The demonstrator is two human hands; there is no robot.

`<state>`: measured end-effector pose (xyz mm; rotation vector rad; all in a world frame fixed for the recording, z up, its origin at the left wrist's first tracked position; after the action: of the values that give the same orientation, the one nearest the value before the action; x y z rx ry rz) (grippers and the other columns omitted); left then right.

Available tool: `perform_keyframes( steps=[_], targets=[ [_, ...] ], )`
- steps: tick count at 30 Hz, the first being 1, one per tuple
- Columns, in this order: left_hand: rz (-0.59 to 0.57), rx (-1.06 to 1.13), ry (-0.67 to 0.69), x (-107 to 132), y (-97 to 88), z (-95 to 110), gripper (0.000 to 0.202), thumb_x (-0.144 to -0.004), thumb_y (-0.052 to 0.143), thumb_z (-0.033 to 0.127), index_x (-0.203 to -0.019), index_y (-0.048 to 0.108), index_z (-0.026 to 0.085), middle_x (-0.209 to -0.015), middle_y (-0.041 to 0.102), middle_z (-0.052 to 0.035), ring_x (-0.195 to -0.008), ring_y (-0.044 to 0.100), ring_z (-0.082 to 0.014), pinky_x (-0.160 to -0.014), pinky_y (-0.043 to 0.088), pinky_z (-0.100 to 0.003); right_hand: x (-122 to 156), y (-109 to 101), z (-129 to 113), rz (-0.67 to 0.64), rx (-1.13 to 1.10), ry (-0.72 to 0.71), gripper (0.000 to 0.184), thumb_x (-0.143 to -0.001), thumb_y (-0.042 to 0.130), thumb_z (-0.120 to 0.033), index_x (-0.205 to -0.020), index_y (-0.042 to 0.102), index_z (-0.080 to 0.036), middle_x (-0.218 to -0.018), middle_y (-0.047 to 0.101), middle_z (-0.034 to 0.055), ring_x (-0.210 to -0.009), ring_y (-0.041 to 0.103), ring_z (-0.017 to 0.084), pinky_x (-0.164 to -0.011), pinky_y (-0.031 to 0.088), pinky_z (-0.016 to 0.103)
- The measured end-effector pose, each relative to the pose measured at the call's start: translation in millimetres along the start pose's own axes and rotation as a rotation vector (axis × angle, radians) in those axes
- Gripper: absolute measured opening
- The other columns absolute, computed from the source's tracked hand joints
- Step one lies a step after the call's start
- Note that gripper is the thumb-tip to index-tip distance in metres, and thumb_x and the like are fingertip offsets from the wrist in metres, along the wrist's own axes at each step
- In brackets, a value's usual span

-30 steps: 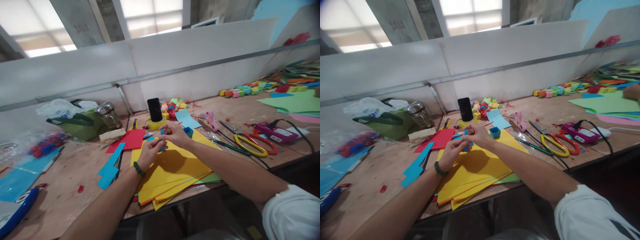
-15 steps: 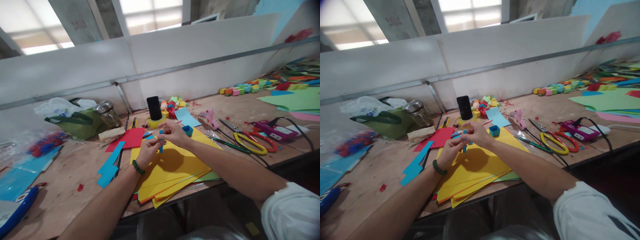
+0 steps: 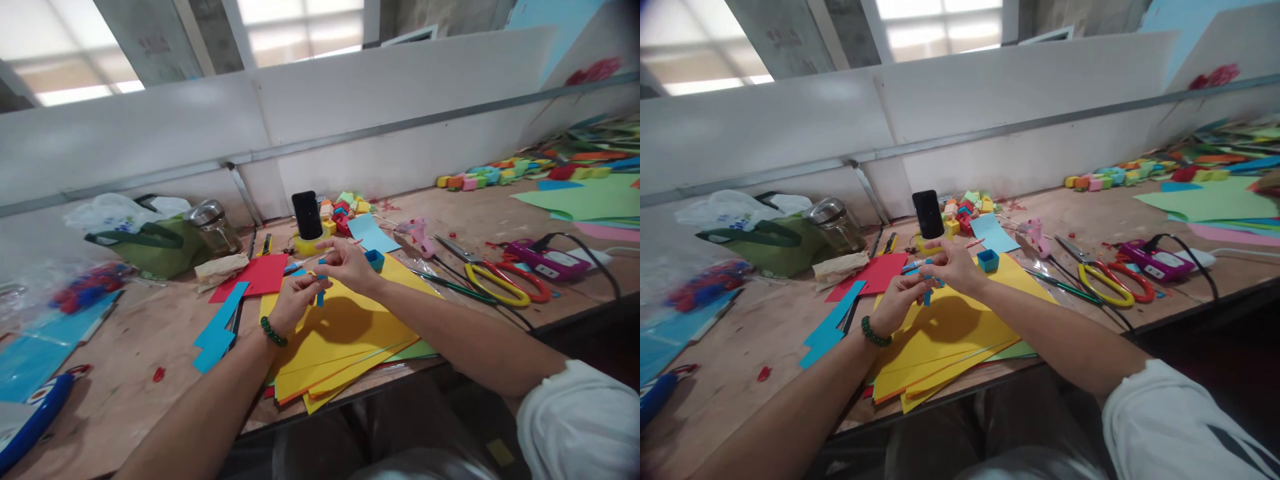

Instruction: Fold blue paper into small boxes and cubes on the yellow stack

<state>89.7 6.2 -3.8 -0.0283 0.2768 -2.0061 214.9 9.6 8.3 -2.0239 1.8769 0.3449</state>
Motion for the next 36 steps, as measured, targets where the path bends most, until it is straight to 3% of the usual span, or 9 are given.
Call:
perform_keyframes(
  steps=[9,16,21,25,28,30,33,36],
  targets=[
    [-0.005,0.118,0.004,0,1.7,-9,0.035,-0.062,0.071,0.049,-0.062,0.07,0.014,-0.049,0.049,0.0024,-0.047,0.041,-0.0075,-0.048,0.034,-0.021,1,-2,0,0.012,0.032,-0.009,0.043,-0.066,0.07,-0.03,-0.103,0.052,-0.017,-0.055,0.053,-0.0093,-0.05,0.051,0.009,-0.05,0.04,0.022],
    [-0.043,0.032,-0.032,-1,5.4,-13,0.036,-0.063,0.07,0.049,-0.067,0.074,0.014,-0.047,0.047,0.0019,-0.045,0.041,-0.0086,-0.046,0.033,-0.023,-9,-17,7,0.141,-0.067,0.006,0.047,-0.066,0.073,-0.039,-0.101,0.051,-0.017,-0.06,0.058,-0.0061,-0.059,0.058,0.013,-0.06,0.046,0.027],
    [0.016,0.024,0.006,-3,2.6,-12,0.034,-0.061,0.074,0.047,-0.062,0.073,0.014,-0.047,0.048,0.0022,-0.046,0.039,-0.0076,-0.047,0.032,-0.022,-6,-4,9,-0.032,-0.024,0.06,0.047,-0.062,0.075,-0.034,-0.1,0.053,-0.017,-0.06,0.055,-0.0071,-0.053,0.053,0.01,-0.051,0.04,0.023],
    [-0.074,0.104,-0.092,-2,6.8,-18,0.034,-0.058,0.076,0.045,-0.068,0.073,0.013,-0.052,0.053,0.0015,-0.048,0.043,-0.0076,-0.05,0.035,-0.022,-5,-3,9,-0.083,0.026,0.04,0.042,-0.062,0.073,-0.03,-0.097,0.054,-0.016,-0.055,0.049,-0.0098,-0.048,0.045,0.008,-0.048,0.035,0.021],
    [-0.117,0.119,-0.169,-1,8.8,-19,0.032,-0.054,0.079,0.044,-0.061,0.07,0.013,-0.05,0.055,0.0008,-0.046,0.044,-0.0073,-0.048,0.033,-0.022,-6,-5,13,-0.093,0.048,0.026,0.038,-0.066,0.072,-0.031,-0.096,0.054,-0.016,-0.051,0.046,-0.0106,-0.047,0.045,0.008,-0.048,0.035,0.02],
    [-0.074,0.105,-0.178,-3,5.6,-17,0.034,-0.052,0.08,0.044,-0.054,0.066,0.014,-0.046,0.054,0.0008,-0.043,0.043,-0.0074,-0.046,0.031,-0.022,-8,-8,14,-0.058,0.048,0.0,0.034,-0.072,0.067,-0.033,-0.099,0.054,-0.016,-0.056,0.052,-0.0074,-0.052,0.052,0.01,-0.052,0.041,0.022],
    [0.097,0.148,-0.142,-6,-6.6,-14,0.038,-0.049,0.081,0.048,-0.05,0.062,0.015,-0.044,0.052,0.0015,-0.043,0.044,-0.0079,-0.046,0.033,-0.022,-7,-13,8,-0.005,0.128,-0.132,0.024,-0.079,0.062,-0.031,-0.099,0.058,-0.018,-0.073,0.062,0.0,-0.067,0.06,0.014,-0.062,0.049,0.026],
    [0.227,0.242,-0.131,-8,-17.4,-16,0.04,-0.046,0.083,0.047,-0.052,0.059,0.015,-0.047,0.052,0.0023,-0.047,0.046,-0.0077,-0.048,0.035,-0.021,-1,-8,-4,-0.105,0.317,-0.316,0.013,-0.079,0.06,-0.021,-0.092,0.064,-0.02,-0.084,0.061,0.0032,-0.072,0.06,0.014,-0.065,0.051,0.027]
  ],
)
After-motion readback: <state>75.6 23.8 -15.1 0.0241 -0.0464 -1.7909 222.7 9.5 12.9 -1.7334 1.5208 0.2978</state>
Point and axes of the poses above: each hand's wrist, its own x-axis away from the middle knuckle, its own y-axis out of the palm, z = x × y, the point moved 5 cm from there along -x, towards the middle knuckle
